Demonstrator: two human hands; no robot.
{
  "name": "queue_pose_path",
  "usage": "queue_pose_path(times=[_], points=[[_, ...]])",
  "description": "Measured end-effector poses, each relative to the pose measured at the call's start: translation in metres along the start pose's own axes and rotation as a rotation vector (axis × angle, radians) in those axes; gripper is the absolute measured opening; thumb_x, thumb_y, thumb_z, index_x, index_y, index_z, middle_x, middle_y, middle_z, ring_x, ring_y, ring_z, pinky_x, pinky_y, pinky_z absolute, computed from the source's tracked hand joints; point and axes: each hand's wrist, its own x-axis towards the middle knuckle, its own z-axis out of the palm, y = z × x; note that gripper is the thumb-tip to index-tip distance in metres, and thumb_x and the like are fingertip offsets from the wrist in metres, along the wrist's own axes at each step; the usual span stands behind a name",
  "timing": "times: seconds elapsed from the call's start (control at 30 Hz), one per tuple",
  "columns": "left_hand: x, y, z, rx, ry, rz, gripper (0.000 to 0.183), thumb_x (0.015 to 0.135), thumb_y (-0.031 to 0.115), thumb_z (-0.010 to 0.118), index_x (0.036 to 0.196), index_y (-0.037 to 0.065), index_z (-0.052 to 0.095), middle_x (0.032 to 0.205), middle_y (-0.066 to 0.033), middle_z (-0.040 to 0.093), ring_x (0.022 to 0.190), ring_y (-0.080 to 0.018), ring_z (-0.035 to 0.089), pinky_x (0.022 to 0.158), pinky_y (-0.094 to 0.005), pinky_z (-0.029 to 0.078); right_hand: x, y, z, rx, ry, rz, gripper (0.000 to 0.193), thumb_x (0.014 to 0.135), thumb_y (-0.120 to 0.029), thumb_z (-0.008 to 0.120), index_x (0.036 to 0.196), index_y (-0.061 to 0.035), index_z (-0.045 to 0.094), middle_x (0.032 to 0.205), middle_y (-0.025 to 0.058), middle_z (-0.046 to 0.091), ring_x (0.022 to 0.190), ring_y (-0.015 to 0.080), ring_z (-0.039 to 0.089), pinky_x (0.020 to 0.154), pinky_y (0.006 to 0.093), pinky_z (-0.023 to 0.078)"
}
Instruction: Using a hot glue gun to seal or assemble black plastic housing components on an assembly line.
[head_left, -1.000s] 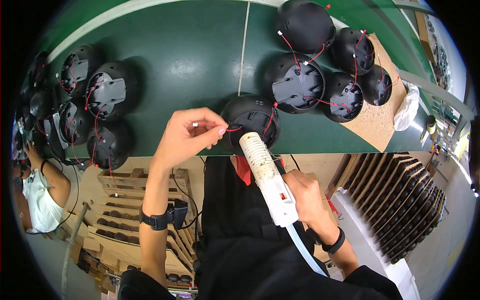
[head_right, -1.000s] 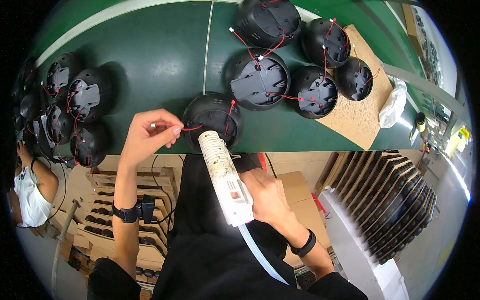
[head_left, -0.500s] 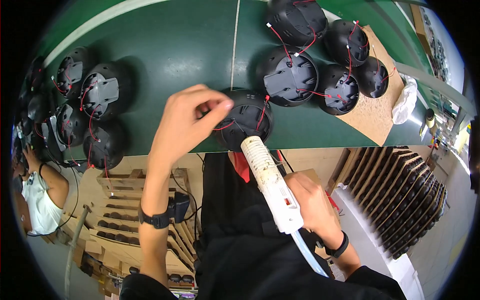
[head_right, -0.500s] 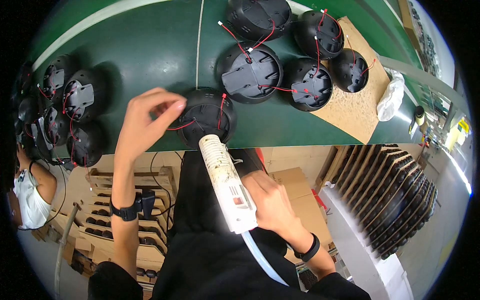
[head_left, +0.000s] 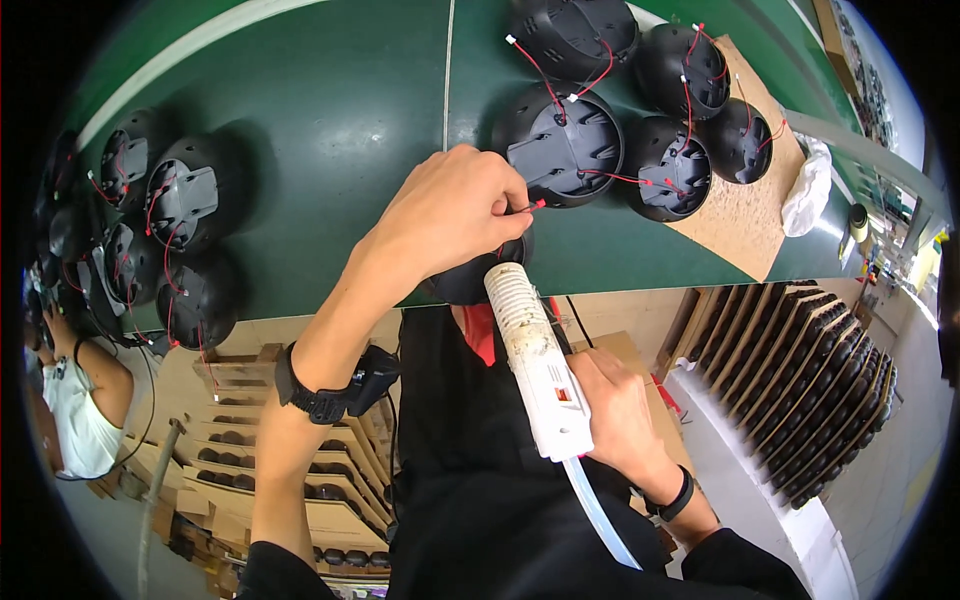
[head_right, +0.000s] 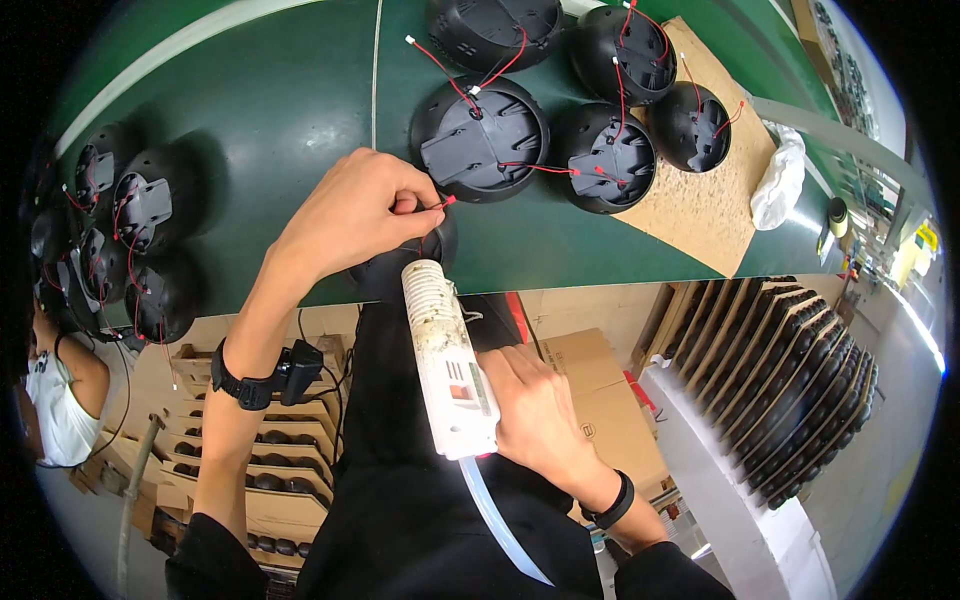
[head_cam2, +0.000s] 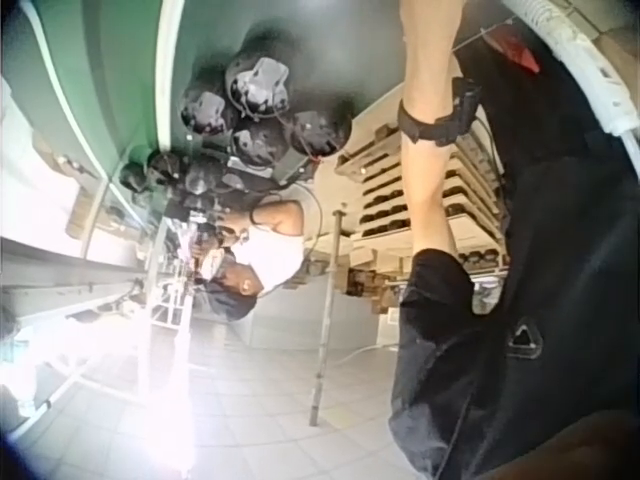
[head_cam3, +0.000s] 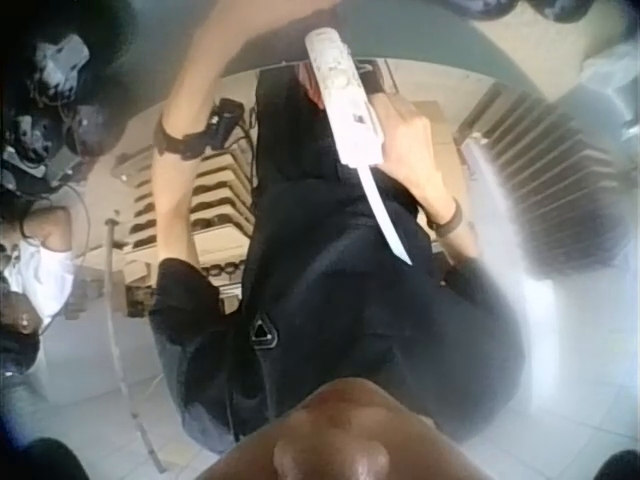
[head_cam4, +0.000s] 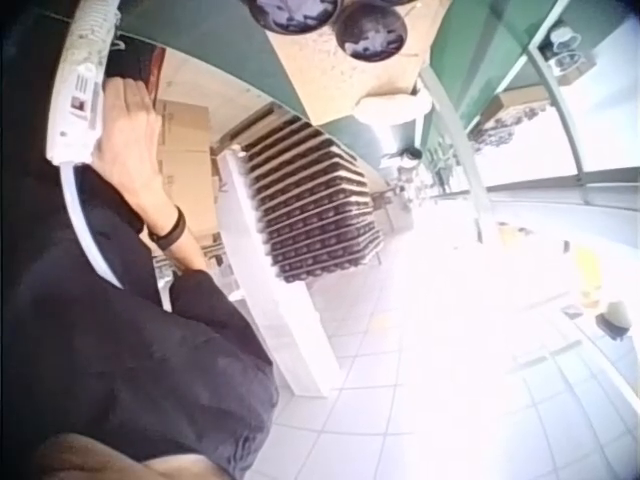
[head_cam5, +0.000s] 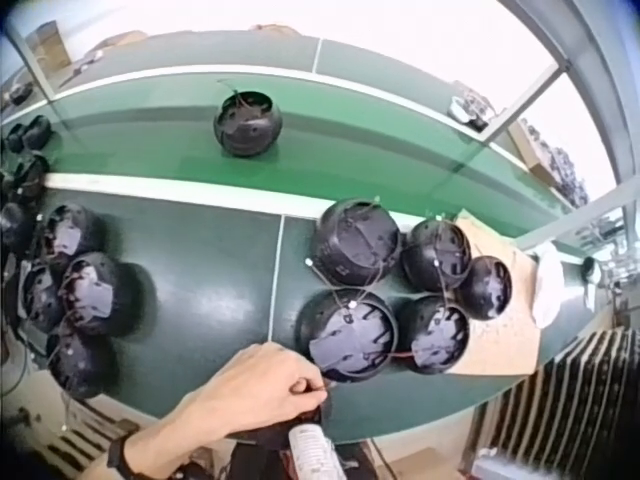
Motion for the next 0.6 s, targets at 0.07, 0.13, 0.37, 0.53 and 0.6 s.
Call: queue_pose_path(times=[0.07,0.13,0.37,0.53,0.6], points=[[-0.001,-0.003,0.001,-0.026,0.018,0.034,0.017,0.080,0.015,0.076,0.087,0.000,0.074,0.058,-0.0099,0.054,0.051,-0.0218,0.046,0.053,-0.0371,0.037,0.002,-0.002,0.001,0.011,0.009,0.016,0.029,0.073,-0.016,0.076,0.093,0.0008,0.062,0.079,0.0186,0.061,0.072,0.0399,0.061,0.063,0.0473,0.049],[-0.004,-0.004,0.000,-0.055,0.037,0.068,0.016,0.080,0.014,0.076,0.086,-0.001,0.073,0.057,-0.0097,0.053,0.050,-0.0212,0.044,0.052,-0.0365,0.036,0.004,-0.005,0.000,0.016,0.031,0.012,0.030,0.074,-0.017,0.076,0.092,0.0010,0.061,0.077,0.0189,0.061,0.071,0.0396,0.061,0.063,0.0472,0.049],[-0.031,-0.001,-0.014,-0.079,0.058,0.056,0.014,0.079,0.011,0.077,0.088,0.002,0.073,0.069,-0.0064,0.053,0.060,-0.0179,0.047,0.056,-0.0335,0.038,-0.005,-0.003,-0.005,-0.012,-0.062,0.042,0.035,0.080,-0.024,0.079,0.096,0.0010,0.062,0.076,0.0174,0.065,0.068,0.0362,0.066,0.061,0.0443,0.051],[-0.054,-0.016,-0.013,-0.022,0.175,0.138,0.013,0.076,0.008,0.078,0.089,0.005,0.075,0.080,-0.0046,0.056,0.075,-0.0206,0.054,0.068,-0.0338,0.045,-0.007,-0.004,-0.008,-0.036,-0.046,0.102,0.032,0.081,-0.023,0.077,0.096,0.0011,0.063,0.074,0.0175,0.065,0.067,0.0354,0.066,0.059,0.0429,0.051],[-0.059,-0.018,-0.012,-0.023,0.180,0.107,0.014,0.074,0.006,0.080,0.088,0.005,0.076,0.090,-0.0048,0.060,0.090,-0.0227,0.058,0.079,-0.0348,0.047,-0.006,-0.003,-0.007,-0.031,-0.044,0.105,0.032,0.081,-0.023,0.077,0.096,0.0011,0.063,0.073,0.0172,0.065,0.066,0.0354,0.066,0.059,0.0428,0.051]])
